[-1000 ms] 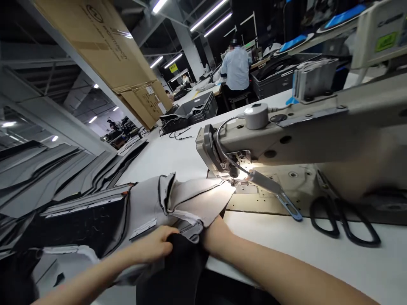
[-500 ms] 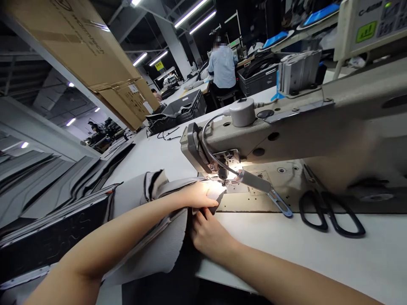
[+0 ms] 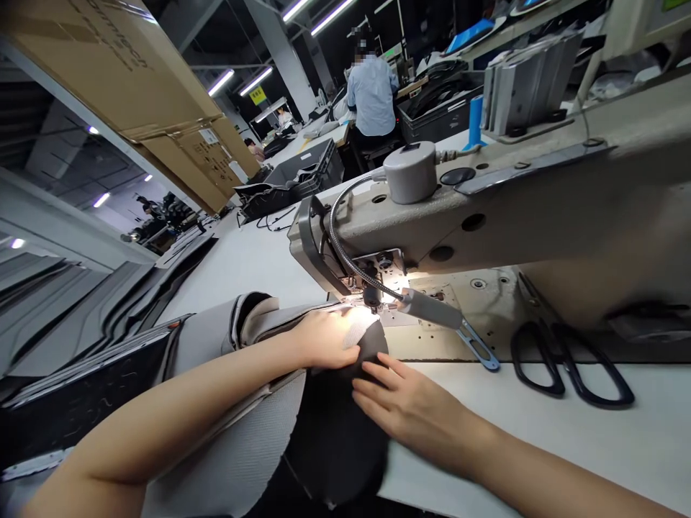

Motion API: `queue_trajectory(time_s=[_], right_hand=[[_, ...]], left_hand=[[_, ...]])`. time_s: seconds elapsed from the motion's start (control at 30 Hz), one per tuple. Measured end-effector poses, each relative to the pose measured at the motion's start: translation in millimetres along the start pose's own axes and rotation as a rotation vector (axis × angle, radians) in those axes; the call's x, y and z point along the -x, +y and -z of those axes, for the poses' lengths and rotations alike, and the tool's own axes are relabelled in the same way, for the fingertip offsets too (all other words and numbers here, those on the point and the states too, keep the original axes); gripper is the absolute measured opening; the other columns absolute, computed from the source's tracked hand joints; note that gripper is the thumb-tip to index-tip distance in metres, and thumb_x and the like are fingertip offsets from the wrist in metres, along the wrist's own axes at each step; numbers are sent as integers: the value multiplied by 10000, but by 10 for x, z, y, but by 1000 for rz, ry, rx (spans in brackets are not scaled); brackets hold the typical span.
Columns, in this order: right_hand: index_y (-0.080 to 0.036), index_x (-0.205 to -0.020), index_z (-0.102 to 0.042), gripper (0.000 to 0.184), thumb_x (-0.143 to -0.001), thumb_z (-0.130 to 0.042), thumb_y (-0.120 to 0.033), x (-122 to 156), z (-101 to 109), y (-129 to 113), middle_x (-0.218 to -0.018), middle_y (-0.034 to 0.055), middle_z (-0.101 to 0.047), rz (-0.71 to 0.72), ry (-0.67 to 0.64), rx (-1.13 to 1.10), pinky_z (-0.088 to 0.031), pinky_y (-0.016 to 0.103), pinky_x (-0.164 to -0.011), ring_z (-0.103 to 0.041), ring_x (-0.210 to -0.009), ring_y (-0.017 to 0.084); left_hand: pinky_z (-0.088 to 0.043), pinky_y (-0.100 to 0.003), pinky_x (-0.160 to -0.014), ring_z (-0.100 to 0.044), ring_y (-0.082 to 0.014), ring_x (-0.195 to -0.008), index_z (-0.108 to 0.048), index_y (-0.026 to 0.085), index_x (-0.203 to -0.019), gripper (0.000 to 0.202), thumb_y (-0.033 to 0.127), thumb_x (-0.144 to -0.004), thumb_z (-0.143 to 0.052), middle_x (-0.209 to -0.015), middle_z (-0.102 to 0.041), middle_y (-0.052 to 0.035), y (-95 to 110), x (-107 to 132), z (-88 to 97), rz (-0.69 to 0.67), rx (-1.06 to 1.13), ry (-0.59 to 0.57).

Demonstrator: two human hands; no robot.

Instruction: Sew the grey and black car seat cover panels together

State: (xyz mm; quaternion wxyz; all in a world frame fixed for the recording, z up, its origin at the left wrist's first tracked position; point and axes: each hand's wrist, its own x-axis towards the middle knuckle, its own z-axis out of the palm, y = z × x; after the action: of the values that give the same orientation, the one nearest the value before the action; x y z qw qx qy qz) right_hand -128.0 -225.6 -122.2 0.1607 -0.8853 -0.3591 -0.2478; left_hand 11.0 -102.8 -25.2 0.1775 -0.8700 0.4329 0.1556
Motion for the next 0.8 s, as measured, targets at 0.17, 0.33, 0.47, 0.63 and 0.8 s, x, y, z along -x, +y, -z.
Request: queue_trajectory(time_s=[0.17, 0.33, 0.47, 0.63, 0.8], right_hand=[[-126, -1080, -607, 349, -820, -388, -44, -234, -62, 205, -1003, 122, -619, -153, 74, 57, -461, 376, -802, -557, -943, 247], [-186, -592, -509, 232, -799, -420, -132, -199, -56, 270, -565, 26, -501, -514, 155, -127, -349, 264, -471, -467, -515, 152], [-190, -741, -592, 239, -825, -382, -111, -278, -128, 154, -782, 38, -620, -417, 114, -290, -467, 207, -630, -572, -711, 132], [-85, -1060, -636, 388, -687, -560, -158, -282, -311, 22, -1221, 191, -555, -246, 8, -84, -334, 456, -1054, -420, -1224, 317], [-77, -1150, -608, 378, -819, -550, -250, -109, -310, -80, -1227, 186, -561, -309, 44, 62, -349, 441, -1050, -479, -1178, 299]], left_hand=[[-498, -369, -734, -639, -293, -888, -390, 162, -1349, 645, 227, -723, -534, -1093, -642, -120, -24, 62, 102, 6, -35, -72], [-379, -328, -1004, -431, -233, -1257, -314, 259, -1417, 653, 124, -782, -391, -1438, -393, -29, -209, 5, 104, -269, 102, -48], [-364, -319, -1008, -451, -225, -1218, -453, 270, -1322, 607, 76, -748, -409, -1360, -480, -7, -270, -68, 149, -516, 127, -84], [-434, -260, -843, -553, -179, -957, -577, 206, -949, 344, 45, -710, -388, -1020, -604, -16, -306, -122, 195, -490, 306, -147], [-419, -222, -674, -523, -150, -778, -483, 200, -775, 196, 64, -673, -386, -835, -545, 11, -385, -120, 183, -395, 468, -177]])
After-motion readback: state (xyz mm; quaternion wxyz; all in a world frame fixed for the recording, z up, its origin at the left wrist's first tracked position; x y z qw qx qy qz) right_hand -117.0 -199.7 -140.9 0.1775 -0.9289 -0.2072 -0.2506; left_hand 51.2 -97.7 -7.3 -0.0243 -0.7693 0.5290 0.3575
